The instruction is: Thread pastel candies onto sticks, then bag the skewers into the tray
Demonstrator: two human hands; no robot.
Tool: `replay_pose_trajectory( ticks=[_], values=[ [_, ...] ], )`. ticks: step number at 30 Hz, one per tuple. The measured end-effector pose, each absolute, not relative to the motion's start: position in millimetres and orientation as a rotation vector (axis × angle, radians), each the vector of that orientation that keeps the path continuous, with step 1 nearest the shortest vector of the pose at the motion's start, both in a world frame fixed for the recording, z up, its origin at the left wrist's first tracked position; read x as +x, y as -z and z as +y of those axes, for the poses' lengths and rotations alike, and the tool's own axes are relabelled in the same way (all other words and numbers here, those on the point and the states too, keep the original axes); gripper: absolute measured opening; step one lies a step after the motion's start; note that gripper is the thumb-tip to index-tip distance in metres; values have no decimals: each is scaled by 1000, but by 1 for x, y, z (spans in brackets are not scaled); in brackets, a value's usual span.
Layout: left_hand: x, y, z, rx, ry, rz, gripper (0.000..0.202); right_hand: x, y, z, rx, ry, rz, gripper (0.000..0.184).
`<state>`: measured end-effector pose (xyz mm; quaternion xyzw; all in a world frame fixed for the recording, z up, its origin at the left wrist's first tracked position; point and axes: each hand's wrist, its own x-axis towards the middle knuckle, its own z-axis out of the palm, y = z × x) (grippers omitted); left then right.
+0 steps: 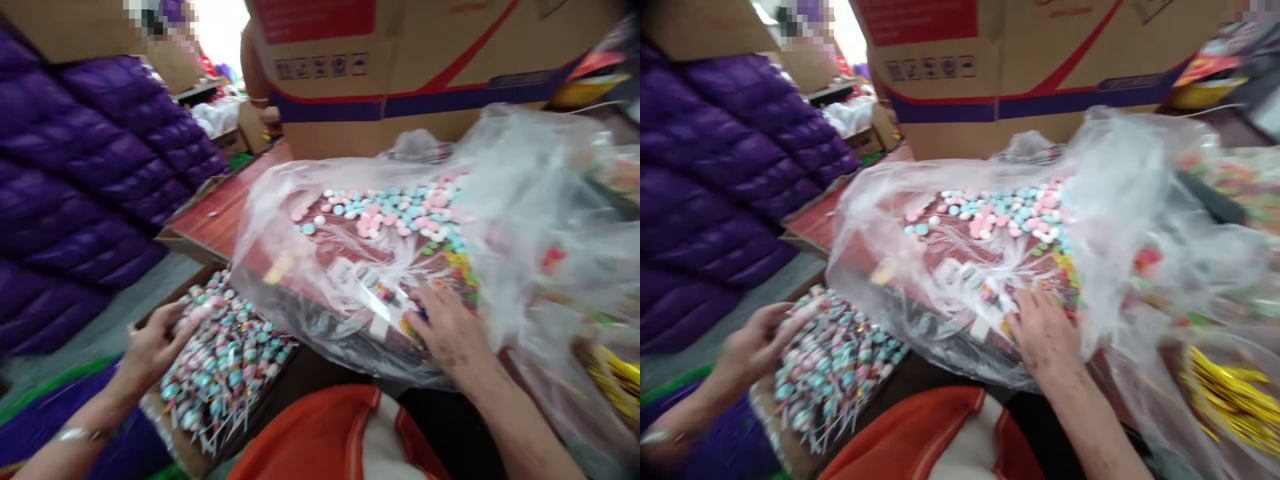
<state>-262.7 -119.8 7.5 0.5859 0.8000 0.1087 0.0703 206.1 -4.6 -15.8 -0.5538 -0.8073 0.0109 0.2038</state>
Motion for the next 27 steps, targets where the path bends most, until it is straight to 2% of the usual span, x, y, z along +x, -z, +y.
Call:
replay_pose_trajectory(
  ticks=[1, 3, 7, 12, 18, 23, 26, 27],
  values=[
    [-272, -1, -126, 1813, -96, 2365, 51, 208, 20, -3, -1545, -34, -2256, 13],
    [-285, 10, -135, 1812, 79, 2304, 52, 211, 25, -1, -1547, -46, -2257, 19],
    [-288, 19, -136, 1763, 226, 2238, 52, 216, 26, 1, -1485, -79, -2274, 26],
    [-242, -4, -110, 1734, 323, 1869, 38, 216, 25, 5, -1339, -97, -2284, 18],
    [-136, -67, -67, 1781, 154, 1343, 30, 206, 12, 4, -1368, 16, -2195, 21],
    [-53, -83, -23, 2469, -625, 1187, 22, 200, 3, 0, -1335, 83, -2144, 20],
    [-13, -74, 12, 2772, -510, 1156, 33, 198, -1, -3, -1285, 86, -2107, 19],
    [-4, -71, 23, 2789, -402, 1148, 30, 198, -1, -4, -1258, 69, -2090, 19]
  ],
)
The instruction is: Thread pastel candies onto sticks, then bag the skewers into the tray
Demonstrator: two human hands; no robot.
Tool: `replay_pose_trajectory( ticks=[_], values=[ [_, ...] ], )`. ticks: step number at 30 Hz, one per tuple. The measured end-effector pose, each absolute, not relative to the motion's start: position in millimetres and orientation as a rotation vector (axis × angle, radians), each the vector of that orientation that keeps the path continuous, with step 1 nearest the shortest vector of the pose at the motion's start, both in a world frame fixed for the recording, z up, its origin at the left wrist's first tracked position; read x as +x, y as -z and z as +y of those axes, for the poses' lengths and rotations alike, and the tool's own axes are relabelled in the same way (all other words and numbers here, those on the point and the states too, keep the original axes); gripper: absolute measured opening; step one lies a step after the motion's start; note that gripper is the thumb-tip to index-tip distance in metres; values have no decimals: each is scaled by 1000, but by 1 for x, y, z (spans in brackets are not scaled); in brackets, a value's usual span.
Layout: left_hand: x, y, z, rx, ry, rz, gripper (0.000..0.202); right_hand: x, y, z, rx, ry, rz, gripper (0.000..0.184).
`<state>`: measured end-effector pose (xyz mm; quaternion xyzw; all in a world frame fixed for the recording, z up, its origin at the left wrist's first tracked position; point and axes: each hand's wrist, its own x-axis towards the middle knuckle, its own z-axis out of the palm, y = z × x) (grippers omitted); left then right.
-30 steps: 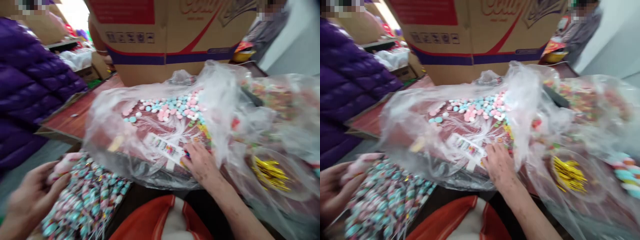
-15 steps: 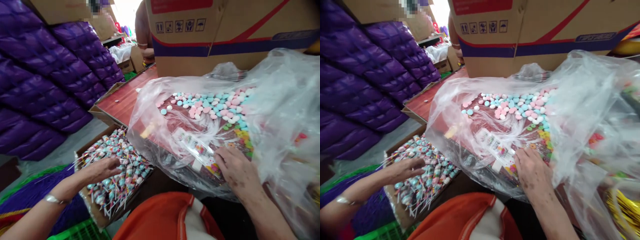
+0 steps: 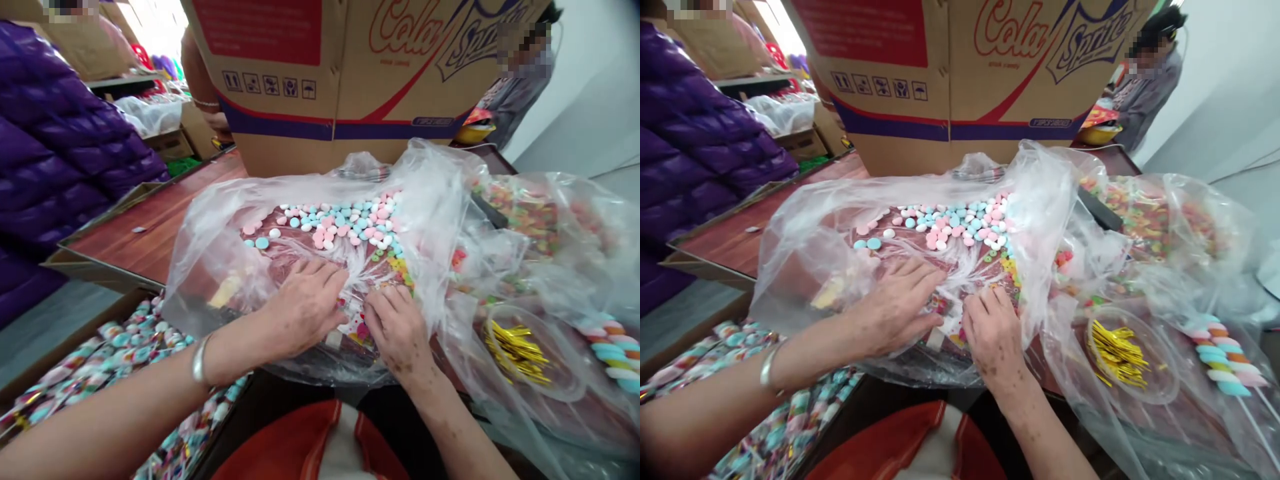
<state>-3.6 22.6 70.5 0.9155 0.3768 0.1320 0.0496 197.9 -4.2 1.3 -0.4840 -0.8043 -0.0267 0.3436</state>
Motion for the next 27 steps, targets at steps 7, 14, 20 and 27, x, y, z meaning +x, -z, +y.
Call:
replay_pose_trajectory(
  ticks=[7, 14, 20, 27],
  values=[
    [9, -66, 67, 2248, -89, 954, 11, 205, 0, -7, -1357, -687, -1481, 38],
    [8, -68, 65, 2173, -216, 960, 19, 206, -17, -7, -1292, -901, -1462, 13],
    [12, -59, 62, 2210, -263, 849, 38, 214, -19, -10, -1280, -477, -1635, 35],
    [21, -57, 63, 2163, -270, 793, 33, 220, -27, -11, -1218, -264, -1674, 44]
  ],
)
